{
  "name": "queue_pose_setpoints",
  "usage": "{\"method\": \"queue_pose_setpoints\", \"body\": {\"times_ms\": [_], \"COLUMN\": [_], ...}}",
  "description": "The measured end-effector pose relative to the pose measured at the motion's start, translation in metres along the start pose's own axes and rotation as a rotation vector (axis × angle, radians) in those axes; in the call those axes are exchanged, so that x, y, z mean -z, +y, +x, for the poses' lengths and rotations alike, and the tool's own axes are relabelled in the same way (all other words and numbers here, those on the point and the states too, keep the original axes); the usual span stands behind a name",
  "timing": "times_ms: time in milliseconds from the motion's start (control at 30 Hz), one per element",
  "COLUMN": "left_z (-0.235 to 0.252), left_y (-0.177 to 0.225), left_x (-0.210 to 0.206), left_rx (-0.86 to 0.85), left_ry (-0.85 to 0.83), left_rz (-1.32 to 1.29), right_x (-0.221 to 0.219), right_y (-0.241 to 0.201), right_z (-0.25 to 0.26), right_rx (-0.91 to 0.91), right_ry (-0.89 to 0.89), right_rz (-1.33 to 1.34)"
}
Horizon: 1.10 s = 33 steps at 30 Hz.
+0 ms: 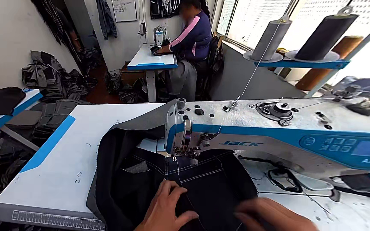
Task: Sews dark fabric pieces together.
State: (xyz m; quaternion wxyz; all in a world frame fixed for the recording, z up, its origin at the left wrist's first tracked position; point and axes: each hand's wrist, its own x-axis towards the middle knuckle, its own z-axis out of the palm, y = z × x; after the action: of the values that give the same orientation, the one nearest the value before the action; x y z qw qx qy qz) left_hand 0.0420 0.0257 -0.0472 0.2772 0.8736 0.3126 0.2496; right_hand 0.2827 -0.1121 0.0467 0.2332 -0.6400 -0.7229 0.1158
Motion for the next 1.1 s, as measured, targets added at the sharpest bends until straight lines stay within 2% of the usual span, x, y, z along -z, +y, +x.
{"method": "queue_pose_setpoints", "body": {"times_ms": [67, 133, 200, 367, 467, 567, 667, 767, 933, 1100], "left_z": [0.0, 0.001, 0.003, 0.015, 0.017, 0.016, 0.016, 0.016, 0.01, 0.001], "left_y": [-0.009, -0.023, -0.04, -0.06, -0.05, -0.047, -0.048, -0.049, -0.044, -0.041], "left_x": [-0.005, 0.003, 0.02, 0.041, 0.031, 0.026, 0.027, 0.028, 0.025, 0.03], "left_rx": [-0.11, -0.173, -0.211, -0.314, -0.313, -0.301, -0.283, -0.273, -0.262, -0.229], "left_ry": [0.028, -0.008, -0.083, -0.206, -0.137, -0.11, -0.132, -0.11, -0.082, -0.159], "left_rz": [0.178, 0.232, 0.21, 0.094, 0.152, 0.214, 0.148, 0.12, 0.282, 0.298], "right_x": [-0.066, -0.11, -0.129, -0.107, -0.095, -0.095, -0.111, -0.137, -0.142, -0.141], "right_y": [0.022, 0.038, 0.045, 0.033, 0.028, 0.024, 0.023, 0.029, 0.021, 0.029], "right_z": [0.071, 0.113, 0.129, 0.134, 0.136, 0.141, 0.136, 0.128, 0.129, 0.132], "right_rx": [0.212, 0.198, 0.164, 0.014, -0.115, -0.21, -0.216, -0.083, -0.024, 0.009], "right_ry": [0.183, 0.178, 0.169, -0.089, -0.198, -0.224, -0.048, 0.227, 0.251, 0.247], "right_rz": [0.139, 0.17, 0.139, 0.16, 0.184, 0.179, 0.139, 0.035, -0.117, 0.115]}}
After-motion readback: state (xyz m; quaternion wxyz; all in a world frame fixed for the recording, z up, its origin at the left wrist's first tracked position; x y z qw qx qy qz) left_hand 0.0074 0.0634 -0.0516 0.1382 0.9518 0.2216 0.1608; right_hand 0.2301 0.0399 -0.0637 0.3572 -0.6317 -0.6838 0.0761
